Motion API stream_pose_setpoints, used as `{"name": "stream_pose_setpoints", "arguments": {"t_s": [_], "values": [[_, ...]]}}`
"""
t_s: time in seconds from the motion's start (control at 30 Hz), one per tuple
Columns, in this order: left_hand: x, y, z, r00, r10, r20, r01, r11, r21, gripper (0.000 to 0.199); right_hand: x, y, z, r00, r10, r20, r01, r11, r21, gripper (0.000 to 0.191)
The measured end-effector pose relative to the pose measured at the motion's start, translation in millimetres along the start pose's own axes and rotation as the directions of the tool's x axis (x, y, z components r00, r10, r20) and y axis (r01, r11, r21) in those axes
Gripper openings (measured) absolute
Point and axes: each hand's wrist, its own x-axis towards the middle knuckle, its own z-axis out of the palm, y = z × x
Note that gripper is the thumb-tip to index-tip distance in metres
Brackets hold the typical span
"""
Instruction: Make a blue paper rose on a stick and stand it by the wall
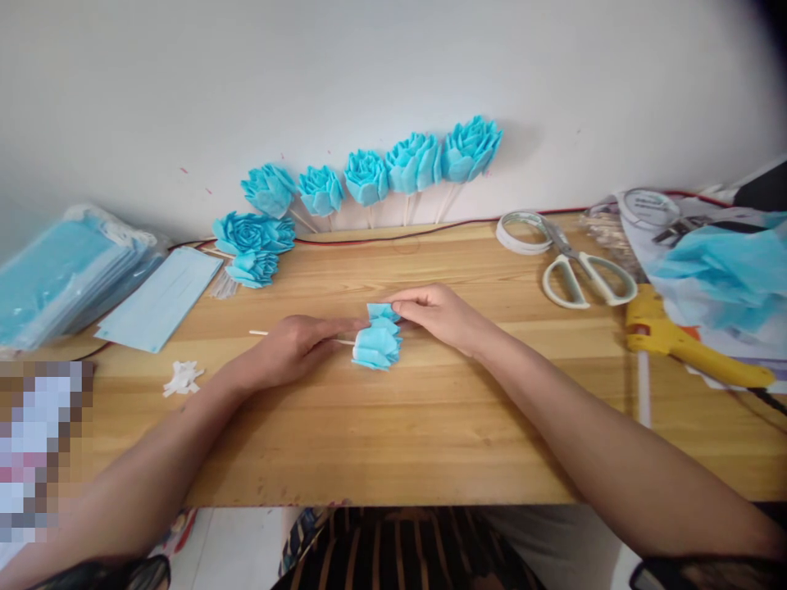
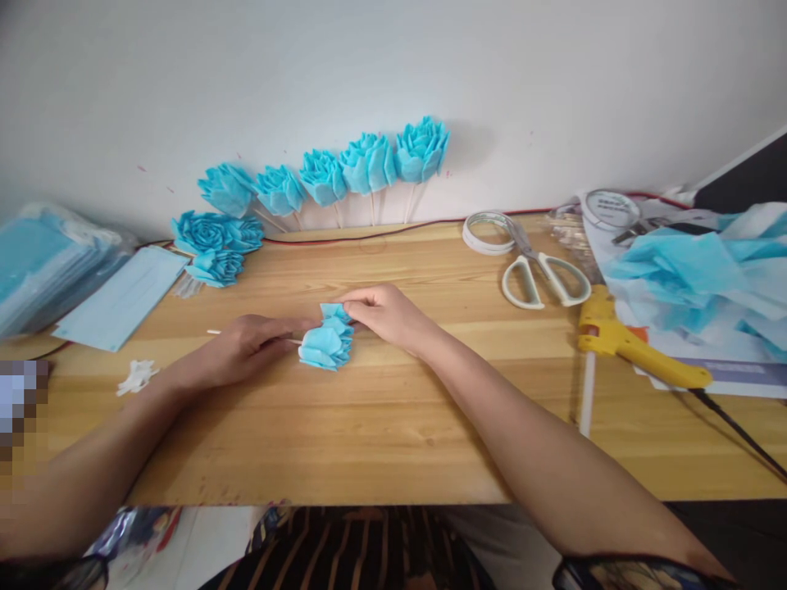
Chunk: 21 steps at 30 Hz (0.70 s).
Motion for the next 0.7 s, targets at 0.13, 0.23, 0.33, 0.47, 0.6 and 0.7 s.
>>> {"name": "stream_pose_setpoints", "arguments": {"t_s": [0.13, 0.23, 0.33, 0.47, 0.6, 0.7], "values": [[0, -1, 0.1, 1.0, 0.013, -0.003, -0.013, 1.0, 0.001, 0.039, 0, -1, 0, 1.0, 0.027, -0.008, -0.027, 0.999, 0.021, 0.021], [0, -1, 0.1, 1.0, 0.007, -0.014, -0.008, 1.0, -0.012, 0.04, -3, -6, -2, 1.0, 0.025, 0.017, -0.025, 0.999, 0.046, 0.02], [0, -1, 0.1, 1.0, 0.007, -0.02, -0.007, 1.0, -0.028, 0.04, -4, -9, -5, 0.999, 0.026, 0.047, -0.027, 0.999, 0.033, 0.022], [0, -1, 0.6, 1.0, 0.018, -0.021, -0.019, 0.999, -0.031, 0.041, -4, -8, -8, 0.996, 0.029, 0.085, -0.025, 0.999, -0.048, 0.029], [-1, -3, 1.7, 0.999, 0.03, -0.037, -0.031, 0.999, -0.042, 0.041, -2, -5, -10, 0.992, -0.004, 0.124, 0.017, 0.994, -0.107, 0.028], [-1, -3, 2.4, 0.999, 0.026, -0.038, -0.027, 0.999, -0.041, 0.041, -1, -2, -10, 0.995, 0.002, 0.101, 0.01, 0.993, -0.117, 0.022]]}}
